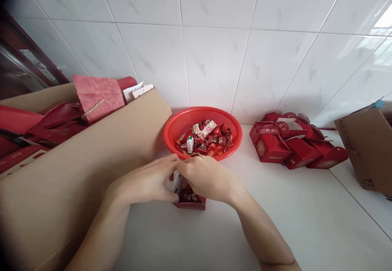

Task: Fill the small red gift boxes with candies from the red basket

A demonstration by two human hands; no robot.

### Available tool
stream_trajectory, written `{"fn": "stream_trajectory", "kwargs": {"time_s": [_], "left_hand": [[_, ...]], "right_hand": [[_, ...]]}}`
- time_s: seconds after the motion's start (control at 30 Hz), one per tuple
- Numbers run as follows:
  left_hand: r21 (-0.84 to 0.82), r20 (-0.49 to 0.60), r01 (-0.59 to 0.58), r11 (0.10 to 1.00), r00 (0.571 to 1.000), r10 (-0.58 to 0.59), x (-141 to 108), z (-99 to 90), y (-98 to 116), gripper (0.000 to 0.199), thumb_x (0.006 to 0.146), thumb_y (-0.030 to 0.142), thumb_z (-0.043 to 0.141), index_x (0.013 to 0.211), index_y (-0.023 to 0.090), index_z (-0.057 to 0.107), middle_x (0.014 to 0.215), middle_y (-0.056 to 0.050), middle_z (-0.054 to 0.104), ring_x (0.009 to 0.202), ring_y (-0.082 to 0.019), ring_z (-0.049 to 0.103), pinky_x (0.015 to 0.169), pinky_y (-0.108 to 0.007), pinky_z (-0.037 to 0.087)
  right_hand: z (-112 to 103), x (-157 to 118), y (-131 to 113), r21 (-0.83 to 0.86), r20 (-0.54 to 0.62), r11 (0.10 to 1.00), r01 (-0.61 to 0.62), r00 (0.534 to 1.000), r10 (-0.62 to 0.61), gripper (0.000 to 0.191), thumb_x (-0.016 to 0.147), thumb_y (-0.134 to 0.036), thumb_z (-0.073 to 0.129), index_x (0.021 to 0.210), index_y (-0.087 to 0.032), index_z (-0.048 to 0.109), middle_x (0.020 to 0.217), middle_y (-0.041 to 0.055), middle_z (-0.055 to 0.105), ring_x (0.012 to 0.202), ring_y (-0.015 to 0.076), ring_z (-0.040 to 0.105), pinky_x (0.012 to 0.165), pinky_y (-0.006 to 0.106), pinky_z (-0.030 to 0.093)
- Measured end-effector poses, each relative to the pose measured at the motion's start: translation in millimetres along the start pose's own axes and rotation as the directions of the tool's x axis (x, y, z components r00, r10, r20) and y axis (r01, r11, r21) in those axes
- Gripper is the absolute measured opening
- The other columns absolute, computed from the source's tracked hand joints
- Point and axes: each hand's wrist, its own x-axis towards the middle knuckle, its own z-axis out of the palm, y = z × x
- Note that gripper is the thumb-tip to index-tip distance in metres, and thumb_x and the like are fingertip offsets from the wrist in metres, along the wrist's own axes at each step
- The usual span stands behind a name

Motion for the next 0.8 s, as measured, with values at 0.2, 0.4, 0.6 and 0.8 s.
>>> {"fn": "stream_trajectory", "kwargs": {"time_s": [0.2, 0.4, 0.6, 0.8], "left_hand": [[-0.005, 0.007, -0.002, 1.000, 1.000, 0.002, 2.6, 0.4, -2.8, 0.037, 0.063, 0.026, 0.071, 0.099, 0.028, 0.066, 0.107, -0.002, 0.064, 0.094, -0.025, 0.063, 0.069, -0.028, 0.047], [-0.029, 0.027, -0.009, 1.000, 1.000, 0.010, 4.6, -1.8, -8.0, 0.048, 0.064, 0.031, 0.073, 0.111, 0.029, 0.066, 0.113, -0.003, 0.065, 0.093, -0.024, 0.063, 0.068, -0.029, 0.047], [-0.018, 0.023, -0.002, 1.000, 1.000, 0.002, 5.9, -3.8, -16.2, 0.055, 0.066, 0.045, 0.075, 0.117, 0.028, 0.065, 0.115, -0.003, 0.065, 0.097, -0.025, 0.064, 0.070, -0.029, 0.048], [0.027, 0.046, 0.046, 0.999, 0.998, -0.047, 4.1, -10.3, -22.7, 0.058, 0.066, 0.053, 0.074, 0.116, 0.025, 0.065, 0.117, -0.004, 0.066, 0.102, -0.025, 0.063, 0.074, -0.028, 0.048]], "right_hand": [[-1.9, -0.1, -1.6, 0.046, 0.067, 0.999, -0.008, 0.998, 0.005, 0.025, 0.090, -0.001, 0.047, 0.089, -0.018, 0.066, 0.078, 0.0009, 0.065, 0.059, 0.0109, 0.049, 0.051, 0.027, 0.023], [-7.4, -2.7, 2.2, 0.070, 0.126, 0.996, -0.058, 0.991, 0.049, 0.021, 0.086, -0.002, 0.052, 0.085, -0.019, 0.066, 0.078, 0.0012, 0.067, 0.067, 0.0137, 0.057, 0.054, 0.025, 0.029], [-14.3, -18.5, 18.5, 0.086, 0.077, 0.983, -0.162, 0.985, 0.156, 0.015, 0.085, -0.012, 0.060, 0.092, -0.021, 0.069, 0.084, 0.0028, 0.071, 0.074, 0.0185, 0.064, 0.060, 0.027, 0.039], [-16.1, -23.1, 22.3, 0.062, 0.119, 0.972, -0.227, 0.969, 0.218, 0.020, 0.082, -0.019, 0.067, 0.102, -0.021, 0.070, 0.096, 0.0061, 0.073, 0.087, 0.0231, 0.066, 0.067, 0.030, 0.045]]}}
